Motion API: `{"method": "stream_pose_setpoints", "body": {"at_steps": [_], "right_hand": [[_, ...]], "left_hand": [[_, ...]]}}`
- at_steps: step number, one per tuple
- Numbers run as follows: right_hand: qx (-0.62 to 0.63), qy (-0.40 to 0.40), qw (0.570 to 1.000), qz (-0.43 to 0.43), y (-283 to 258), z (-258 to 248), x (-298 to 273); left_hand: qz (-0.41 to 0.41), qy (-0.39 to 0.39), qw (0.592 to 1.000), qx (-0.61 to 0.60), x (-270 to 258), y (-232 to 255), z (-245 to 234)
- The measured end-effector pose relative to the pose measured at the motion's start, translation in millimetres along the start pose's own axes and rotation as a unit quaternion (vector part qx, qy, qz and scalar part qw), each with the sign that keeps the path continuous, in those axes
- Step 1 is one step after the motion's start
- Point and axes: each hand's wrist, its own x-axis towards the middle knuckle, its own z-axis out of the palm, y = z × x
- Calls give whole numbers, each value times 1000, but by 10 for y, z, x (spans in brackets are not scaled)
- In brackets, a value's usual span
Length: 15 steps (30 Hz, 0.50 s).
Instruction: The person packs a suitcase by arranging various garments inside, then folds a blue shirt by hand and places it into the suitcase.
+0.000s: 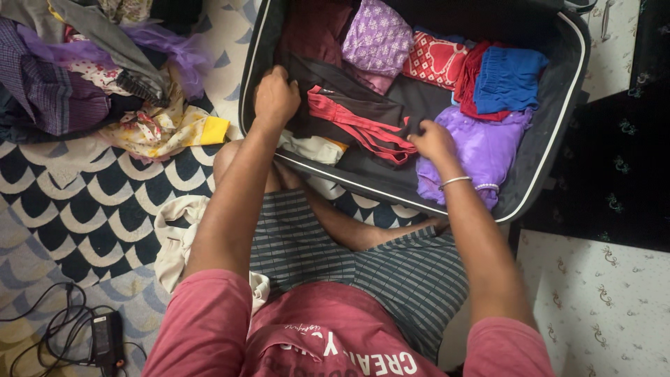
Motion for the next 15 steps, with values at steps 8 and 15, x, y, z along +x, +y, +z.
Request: {"method": "stream_pose_setpoints", "body": {"at_steps": [8,15], "right_hand": [[356,50,933,11,258,-73,127],[341,119,932,24,518,-242,126]], "left_hand": [[-15,16,1000,-15,16,-20,7],[22,44,999,-24,-19,-43,6]]}}
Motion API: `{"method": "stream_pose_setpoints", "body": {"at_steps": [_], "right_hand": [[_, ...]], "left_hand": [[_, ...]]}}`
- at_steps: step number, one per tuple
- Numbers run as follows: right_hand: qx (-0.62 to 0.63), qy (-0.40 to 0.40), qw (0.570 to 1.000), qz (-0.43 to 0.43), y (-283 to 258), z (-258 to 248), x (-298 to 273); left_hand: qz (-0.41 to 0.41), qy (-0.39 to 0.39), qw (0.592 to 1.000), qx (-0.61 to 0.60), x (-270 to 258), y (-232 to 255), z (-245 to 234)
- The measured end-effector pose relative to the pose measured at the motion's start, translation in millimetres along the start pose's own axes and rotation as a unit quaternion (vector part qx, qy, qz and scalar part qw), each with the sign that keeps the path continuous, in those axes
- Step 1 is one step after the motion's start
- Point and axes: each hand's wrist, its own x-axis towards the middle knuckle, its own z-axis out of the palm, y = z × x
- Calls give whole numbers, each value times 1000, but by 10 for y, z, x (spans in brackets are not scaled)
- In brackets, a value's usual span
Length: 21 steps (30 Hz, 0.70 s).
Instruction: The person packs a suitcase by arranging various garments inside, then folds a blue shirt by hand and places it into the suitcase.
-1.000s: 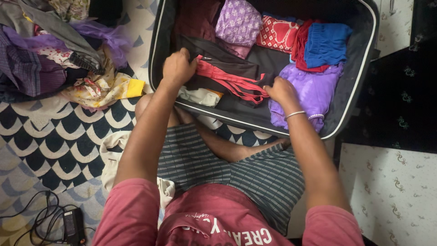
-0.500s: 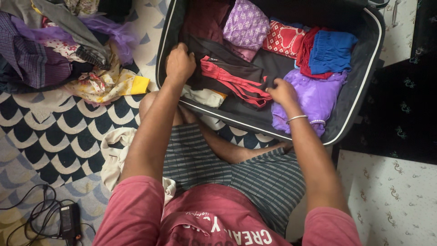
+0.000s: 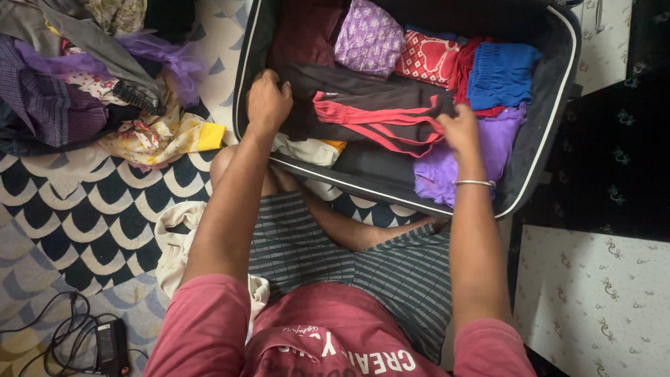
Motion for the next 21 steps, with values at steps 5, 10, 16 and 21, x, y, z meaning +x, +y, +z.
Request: {"method": "stream_pose_setpoints", "body": {"at_steps": [5,10,16,21], "right_hand": [[50,65,997,-8,201,-292,72],[-25,117,992,-32,313,-443,90],[-100,97,979,-148,163,-149,95],[-73,37,980,-179,-252,327,-133]], "left_hand": [[-9,-14,1000,3,12,10,-3],[-16,-21,1000,8,39,10,3],[-19,-18,1000,0,40,18,-1],[-33,-22,999,-8,41,39,-16]]}}
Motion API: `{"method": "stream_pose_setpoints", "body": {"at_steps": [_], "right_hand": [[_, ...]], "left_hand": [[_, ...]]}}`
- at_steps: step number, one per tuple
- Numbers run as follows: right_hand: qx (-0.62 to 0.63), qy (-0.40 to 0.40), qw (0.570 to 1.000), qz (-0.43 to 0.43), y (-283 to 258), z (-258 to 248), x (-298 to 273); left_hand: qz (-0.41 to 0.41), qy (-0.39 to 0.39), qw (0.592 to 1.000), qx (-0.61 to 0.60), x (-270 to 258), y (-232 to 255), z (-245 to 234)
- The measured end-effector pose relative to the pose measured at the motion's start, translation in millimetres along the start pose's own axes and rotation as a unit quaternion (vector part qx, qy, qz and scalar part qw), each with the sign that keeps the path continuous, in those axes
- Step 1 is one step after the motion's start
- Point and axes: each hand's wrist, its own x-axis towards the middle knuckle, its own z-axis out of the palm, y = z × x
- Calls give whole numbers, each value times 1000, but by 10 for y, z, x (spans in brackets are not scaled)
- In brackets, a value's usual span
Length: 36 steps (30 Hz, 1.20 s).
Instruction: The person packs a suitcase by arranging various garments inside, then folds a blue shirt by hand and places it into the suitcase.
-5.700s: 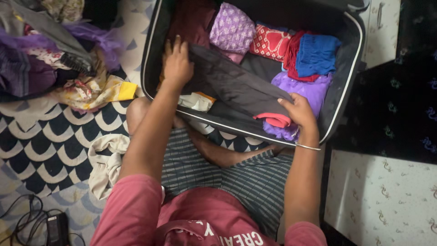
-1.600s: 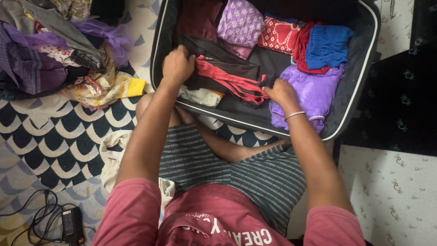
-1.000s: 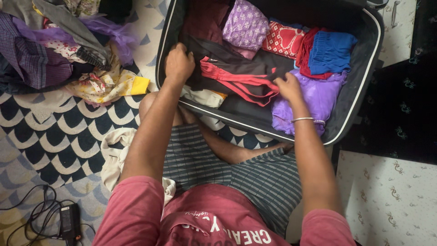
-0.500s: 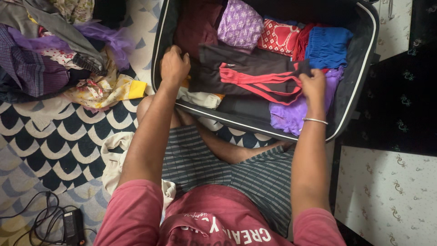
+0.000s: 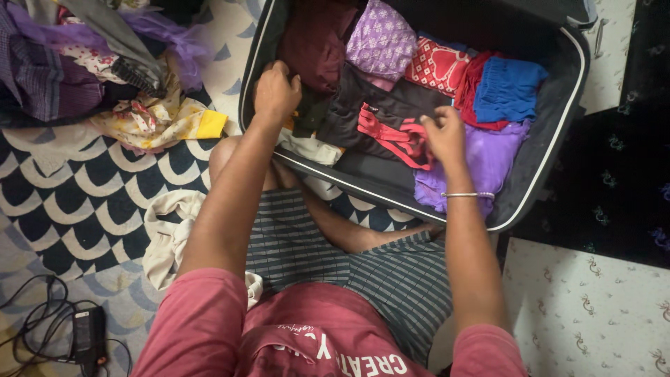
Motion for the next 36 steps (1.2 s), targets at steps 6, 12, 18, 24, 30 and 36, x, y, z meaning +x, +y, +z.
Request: {"method": "stream_pose_setpoints", "body": {"at_steps": [6,12,18,24,30,36], "right_hand": [[267,-151,940,148,-303,16,-26],[139,-96,969,179,-146,-29,-67],[-148,-96,984,-23,-545,-55,-192],[-269,-140,933,-195,-1104,53,-311],[-334,-201,901,-192,-797,256,-282],[-199,-61,975,-78,-372,266,-161]], "left_hand": [[-2,-2,1000,-3,-10,19,-15],[29,17,999,-9,-26,-18,34],[35,15,999,-5,-26,-26,23],[31,10,999,-4,-40,11,-20],[32,15,999,-5,-40,16,-35],[13,-3,1000,-3,-27,34,-32]]}}
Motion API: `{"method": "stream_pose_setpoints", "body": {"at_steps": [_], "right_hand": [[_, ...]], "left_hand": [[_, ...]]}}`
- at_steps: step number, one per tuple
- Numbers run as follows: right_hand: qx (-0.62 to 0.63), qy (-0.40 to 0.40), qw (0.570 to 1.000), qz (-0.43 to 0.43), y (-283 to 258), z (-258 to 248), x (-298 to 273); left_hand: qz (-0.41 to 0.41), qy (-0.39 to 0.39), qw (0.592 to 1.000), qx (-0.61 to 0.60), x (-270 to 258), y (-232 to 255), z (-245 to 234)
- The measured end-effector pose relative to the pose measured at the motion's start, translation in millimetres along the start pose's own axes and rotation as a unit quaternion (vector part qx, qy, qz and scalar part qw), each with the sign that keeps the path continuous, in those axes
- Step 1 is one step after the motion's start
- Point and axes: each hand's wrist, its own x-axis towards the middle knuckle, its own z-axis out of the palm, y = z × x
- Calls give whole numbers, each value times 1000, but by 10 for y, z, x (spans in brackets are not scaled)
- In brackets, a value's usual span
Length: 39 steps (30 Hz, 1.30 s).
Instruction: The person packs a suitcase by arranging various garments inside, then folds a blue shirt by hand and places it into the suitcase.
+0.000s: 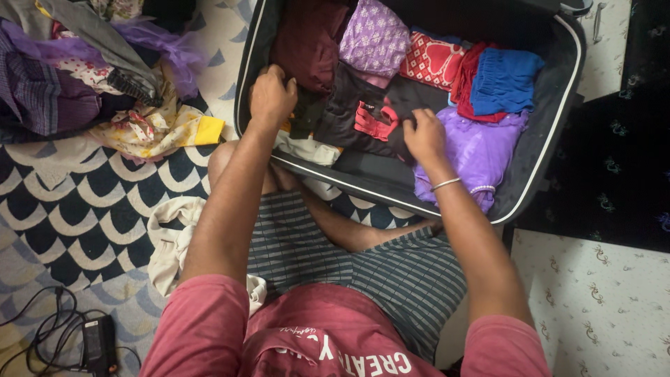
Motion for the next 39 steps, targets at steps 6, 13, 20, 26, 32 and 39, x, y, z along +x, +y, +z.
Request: {"method": "stream_pose_setpoints", "body": {"at_steps": [6,13,20,26,32,39], "right_hand": [[14,-142,987,-69,-494,-328,-32],[-40,-91,988,-119,-395,-340,-47],[-156,-271,946,-86,-364,-192,-93],[-158,-301,939,-39,-370,-263,-65],[-6,-47,999,-18,-114,-155,-13],[-45,-78,983,159,287,18,-9]], "left_hand": [[0,0,1000,3,-5,33,-33],[5,-9,1000,-5,-16,-10,2],[21,-2,1000,0,-19,-23,39],[3,-32,999,11,-15,-16,32],[16,-25,1000,9,-42,-15,7],[22,-39,999,-7,-37,35,-7]]}}
